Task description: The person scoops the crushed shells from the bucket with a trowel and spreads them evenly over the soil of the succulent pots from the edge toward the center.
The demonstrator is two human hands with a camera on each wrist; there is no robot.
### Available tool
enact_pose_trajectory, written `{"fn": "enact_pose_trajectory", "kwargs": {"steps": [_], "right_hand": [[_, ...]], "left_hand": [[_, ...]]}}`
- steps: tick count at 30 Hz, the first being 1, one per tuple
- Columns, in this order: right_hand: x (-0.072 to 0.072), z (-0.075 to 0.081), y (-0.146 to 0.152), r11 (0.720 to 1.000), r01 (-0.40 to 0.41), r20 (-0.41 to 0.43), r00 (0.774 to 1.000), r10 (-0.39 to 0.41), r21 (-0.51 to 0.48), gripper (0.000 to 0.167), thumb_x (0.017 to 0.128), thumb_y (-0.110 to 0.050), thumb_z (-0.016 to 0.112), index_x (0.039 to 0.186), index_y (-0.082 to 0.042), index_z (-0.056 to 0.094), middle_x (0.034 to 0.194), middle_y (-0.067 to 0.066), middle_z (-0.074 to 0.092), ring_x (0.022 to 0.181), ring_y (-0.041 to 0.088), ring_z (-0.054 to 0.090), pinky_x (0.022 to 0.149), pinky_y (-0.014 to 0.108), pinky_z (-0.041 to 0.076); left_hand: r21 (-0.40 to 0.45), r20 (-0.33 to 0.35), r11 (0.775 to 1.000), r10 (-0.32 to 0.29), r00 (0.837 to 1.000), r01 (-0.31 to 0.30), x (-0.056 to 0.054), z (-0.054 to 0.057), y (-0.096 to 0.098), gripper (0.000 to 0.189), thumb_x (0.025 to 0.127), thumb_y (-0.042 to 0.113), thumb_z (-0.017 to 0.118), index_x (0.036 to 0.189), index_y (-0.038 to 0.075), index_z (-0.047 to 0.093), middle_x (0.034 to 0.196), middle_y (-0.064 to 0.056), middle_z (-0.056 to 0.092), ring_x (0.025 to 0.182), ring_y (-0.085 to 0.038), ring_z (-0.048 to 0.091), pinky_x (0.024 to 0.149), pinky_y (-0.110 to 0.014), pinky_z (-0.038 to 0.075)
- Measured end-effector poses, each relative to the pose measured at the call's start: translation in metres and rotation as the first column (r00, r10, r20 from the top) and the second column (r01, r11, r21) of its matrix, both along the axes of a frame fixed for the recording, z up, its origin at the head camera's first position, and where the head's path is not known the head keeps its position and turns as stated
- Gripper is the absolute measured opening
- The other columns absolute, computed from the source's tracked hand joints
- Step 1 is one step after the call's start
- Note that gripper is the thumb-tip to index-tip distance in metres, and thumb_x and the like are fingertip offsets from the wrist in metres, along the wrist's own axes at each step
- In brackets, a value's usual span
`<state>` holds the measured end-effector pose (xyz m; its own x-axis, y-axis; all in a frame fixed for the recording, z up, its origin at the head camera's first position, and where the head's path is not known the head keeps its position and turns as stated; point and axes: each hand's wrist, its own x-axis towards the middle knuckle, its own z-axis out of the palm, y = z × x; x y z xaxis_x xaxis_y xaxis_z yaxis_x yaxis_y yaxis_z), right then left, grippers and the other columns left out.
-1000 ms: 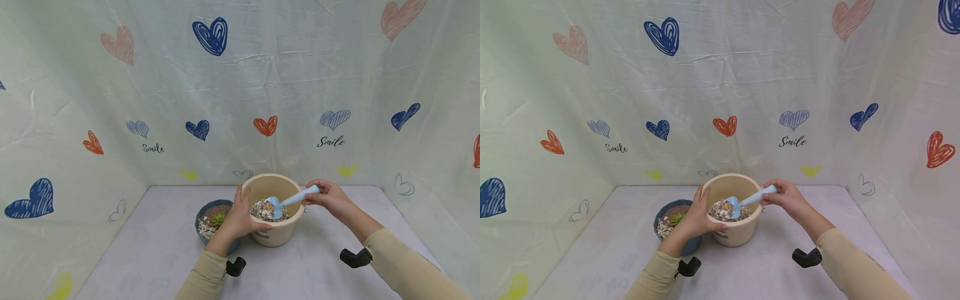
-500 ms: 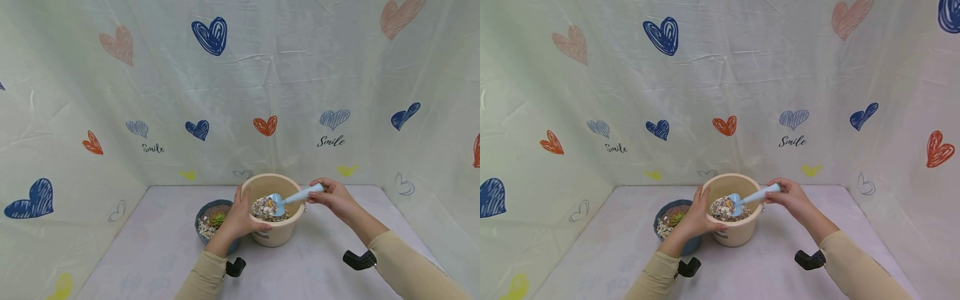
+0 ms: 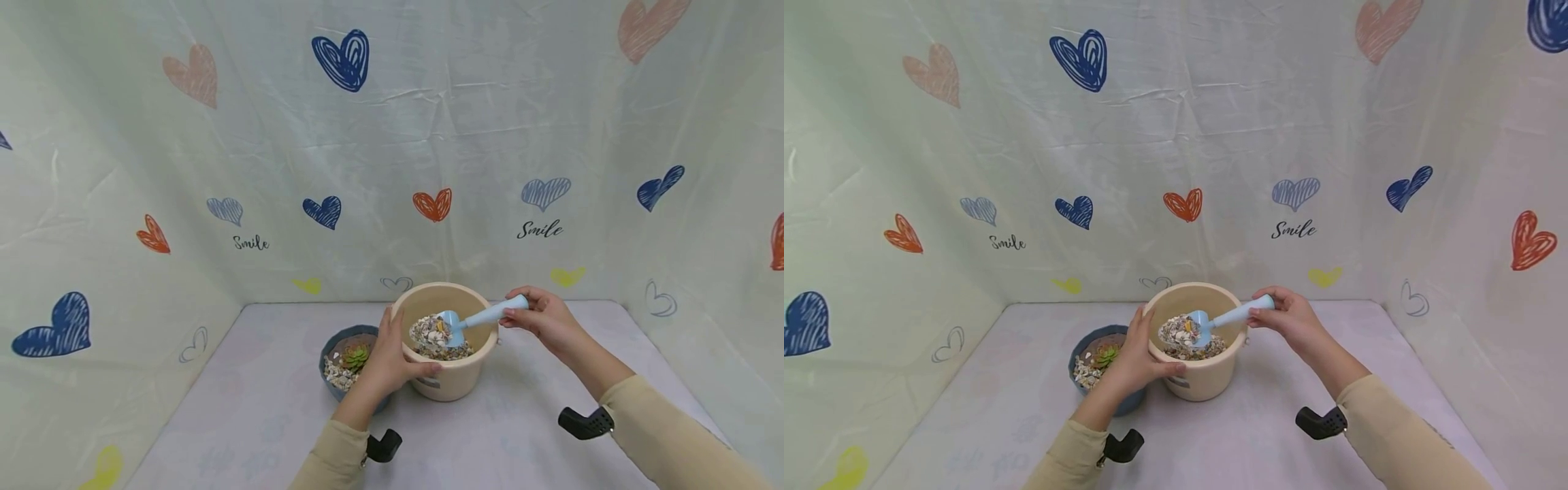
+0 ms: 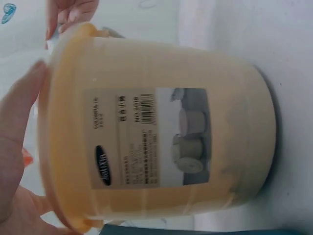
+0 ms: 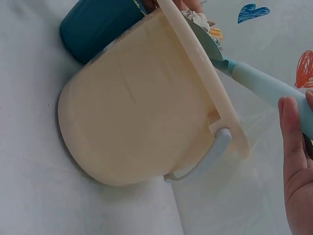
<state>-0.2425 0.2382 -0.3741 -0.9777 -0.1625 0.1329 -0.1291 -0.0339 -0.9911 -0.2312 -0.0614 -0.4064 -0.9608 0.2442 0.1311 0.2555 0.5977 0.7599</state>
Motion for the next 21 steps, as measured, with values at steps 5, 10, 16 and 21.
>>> {"fn": "enact_pose_trajectory", "kwargs": {"steps": [5,10,16,21], "right_hand": [[-0.001,0.002,-0.005,1.0,0.004,-0.002,1.0,-0.004,-0.017,0.027,0.092,0.005,0.063,0.113,0.013,0.05,0.098,0.009,0.063,0.08,0.017,0.069,0.079,0.031,0.055],[-0.004,0.003,-0.011,0.998,-0.012,-0.01,1.0,0.011,-0.062,0.018,0.09,0.01,0.061,0.107,0.005,0.056,0.095,0.008,0.065,0.078,0.017,0.07,0.078,0.032,0.056],[-0.005,0.007,-0.025,0.996,-0.028,-0.015,1.0,0.027,-0.087,0.018,0.09,0.011,0.06,0.107,0.008,0.054,0.093,0.01,0.063,0.078,0.017,0.07,0.077,0.031,0.056],[-0.008,0.013,-0.038,0.993,-0.046,-0.02,0.999,0.044,-0.107,0.024,0.09,0.01,0.06,0.111,0.015,0.048,0.093,0.011,0.062,0.079,0.017,0.07,0.078,0.031,0.055]], "left_hand": [[0.082,0.016,0.996,0.029,0.999,-0.03,0.005,0.005,-0.011,0.116,0.069,0.043,0.088,0.156,0.011,0.018,0.16,-0.02,0.005,0.143,-0.045,0.013,0.105,-0.064,0.026],[0.11,0.004,0.991,0.078,0.997,-0.078,0.009,0.007,-0.02,0.112,0.071,0.039,0.088,0.156,0.011,0.02,0.16,-0.019,0.012,0.143,-0.042,0.014,0.105,-0.064,0.026],[0.114,-0.071,0.987,0.121,0.99,-0.112,0.015,0.008,-0.038,0.109,0.072,0.039,0.087,0.155,0.011,0.023,0.159,-0.02,0.016,0.142,-0.044,0.018,0.103,-0.066,0.027],[0.1,-0.135,0.985,0.155,0.979,-0.142,0.016,0.008,-0.064,0.106,0.076,0.035,0.085,0.155,0.008,0.02,0.158,-0.021,0.016,0.142,-0.043,0.018,0.105,-0.064,0.025]]}}
